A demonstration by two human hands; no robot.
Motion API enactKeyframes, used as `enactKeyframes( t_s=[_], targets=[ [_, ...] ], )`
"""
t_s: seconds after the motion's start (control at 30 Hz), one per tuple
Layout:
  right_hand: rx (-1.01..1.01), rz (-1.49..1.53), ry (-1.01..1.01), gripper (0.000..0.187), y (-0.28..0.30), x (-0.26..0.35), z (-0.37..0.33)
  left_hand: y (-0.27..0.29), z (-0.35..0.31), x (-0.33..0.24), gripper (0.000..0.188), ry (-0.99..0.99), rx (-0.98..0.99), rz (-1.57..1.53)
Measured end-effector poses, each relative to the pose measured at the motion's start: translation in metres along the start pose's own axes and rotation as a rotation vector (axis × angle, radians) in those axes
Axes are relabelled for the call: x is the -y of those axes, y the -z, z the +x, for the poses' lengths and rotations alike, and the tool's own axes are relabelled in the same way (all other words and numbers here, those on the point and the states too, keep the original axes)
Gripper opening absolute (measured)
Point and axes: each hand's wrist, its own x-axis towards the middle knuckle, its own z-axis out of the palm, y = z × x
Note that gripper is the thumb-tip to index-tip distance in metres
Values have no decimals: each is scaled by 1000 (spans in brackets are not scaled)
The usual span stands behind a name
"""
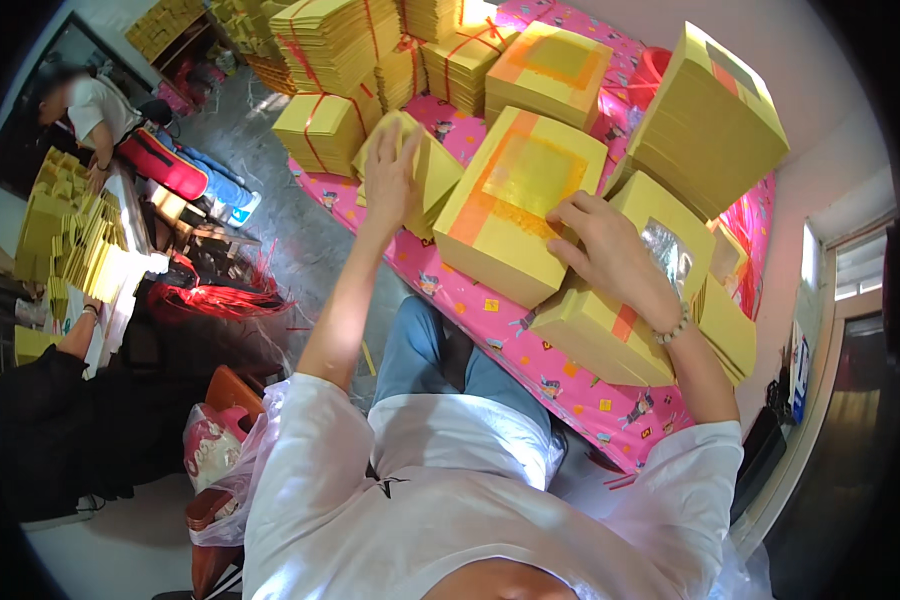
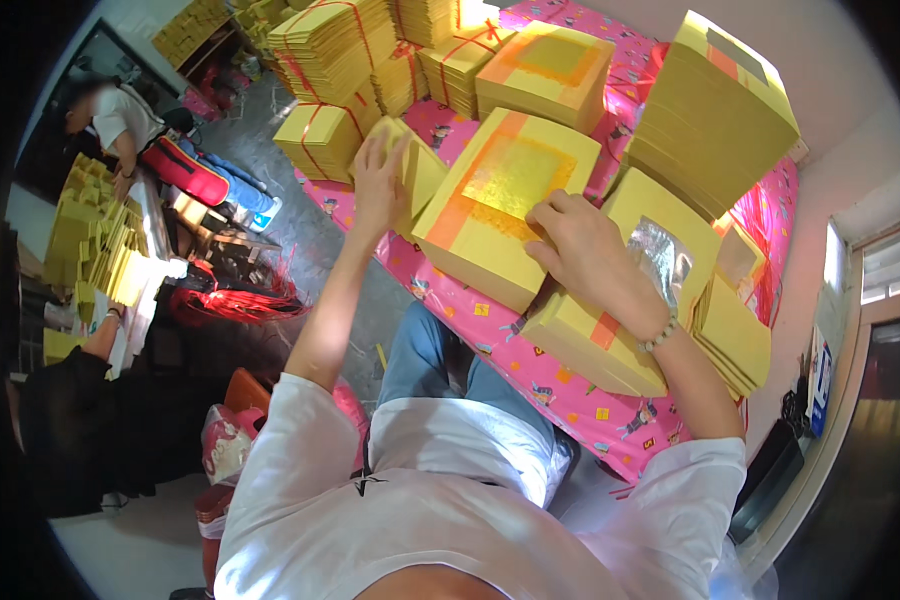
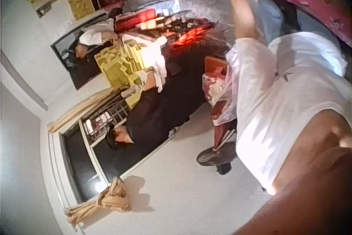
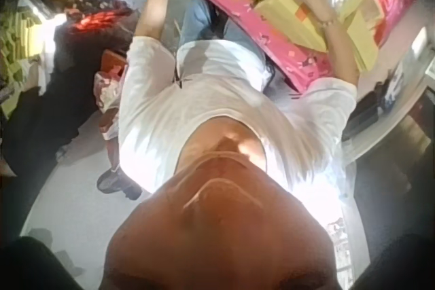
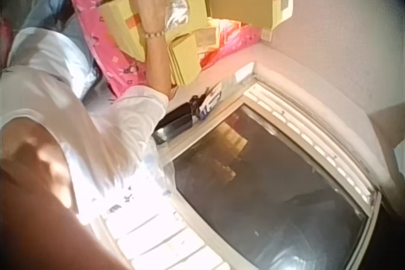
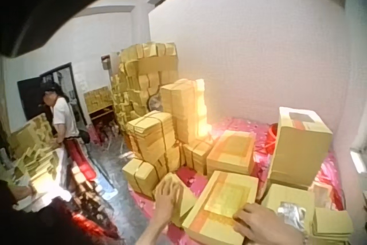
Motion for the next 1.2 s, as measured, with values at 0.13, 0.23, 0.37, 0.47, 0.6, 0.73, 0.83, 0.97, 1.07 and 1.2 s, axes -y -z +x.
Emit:
enactKeyframes(
  t_s=[0.13,0.23,0.37,0.47,0.6,0.73,0.83,0.97,1.07,1.2],
  targets=[
    [-14,9,29,31,2,6,0,-41,-3,19,46,94,131,-328],
    [27,-4,33,38,7,14,-4,-47,-3,0,54,114,239,-116],
    [54,-61,76,46,-4,18,-7,-49,-2,-1,61,87,321,-16],
    [107,-108,41,49,-2,22,-1,-50,0,1,63,96,365,-1],
    [76,-172,45,45,-9,25,3,-47,1,3,62,93,329,-56],
    [78,-154,56,33,-8,25,2,-32,7,2,57,65,249,-88],
    [65,-17,38,21,-3,23,2,-15,15,0,53,50,133,-140],
    [52,135,-50,15,-4,19,1,20,20,-12,34,47,51,-433],
    [-1,200,-57,17,-4,15,3,54,7,-33,26,186,219,-831],
    [9,283,-141,19,-4,11,4,87,-9,-57,32,61,327,-999]
  ],
)
